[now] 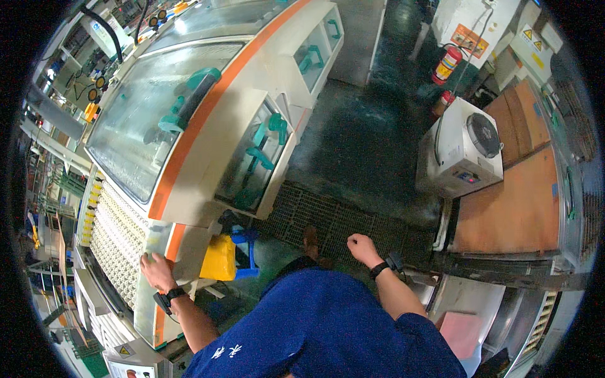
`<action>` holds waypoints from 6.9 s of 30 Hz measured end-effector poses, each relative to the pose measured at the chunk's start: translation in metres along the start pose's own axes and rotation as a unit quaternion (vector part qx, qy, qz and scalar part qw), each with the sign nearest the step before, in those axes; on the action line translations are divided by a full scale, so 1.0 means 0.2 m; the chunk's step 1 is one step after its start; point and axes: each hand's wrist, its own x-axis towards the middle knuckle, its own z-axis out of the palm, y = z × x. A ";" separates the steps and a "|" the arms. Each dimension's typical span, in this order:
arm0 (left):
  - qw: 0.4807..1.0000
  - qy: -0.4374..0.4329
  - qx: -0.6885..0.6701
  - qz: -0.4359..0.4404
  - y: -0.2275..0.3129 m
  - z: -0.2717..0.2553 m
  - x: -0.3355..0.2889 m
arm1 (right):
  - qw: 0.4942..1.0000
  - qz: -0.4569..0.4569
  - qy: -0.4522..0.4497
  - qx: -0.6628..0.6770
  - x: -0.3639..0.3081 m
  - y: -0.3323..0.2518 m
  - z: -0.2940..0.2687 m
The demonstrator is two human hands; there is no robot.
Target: Checking industrial machine trays, wiping surfaces, and adjusting manual control valves on a metal tank.
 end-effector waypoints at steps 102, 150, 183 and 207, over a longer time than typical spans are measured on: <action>0.995 0.062 -0.076 -0.001 0.03 -0.03 0.02 | 0.999 -0.021 -0.021 -0.045 1.12 -0.51 -0.33; 0.755 0.000 -0.655 -0.026 3.14 -0.25 -0.62 | 0.935 -0.081 0.115 0.325 2.66 -0.50 -2.50; 0.729 0.008 -0.678 -0.092 4.44 0.17 -0.16 | 0.910 -0.270 0.042 0.312 4.13 -1.35 -3.07; 0.829 0.204 -0.474 -0.214 4.48 0.05 -0.60 | 0.875 -0.441 -0.108 0.170 4.56 -2.01 -3.03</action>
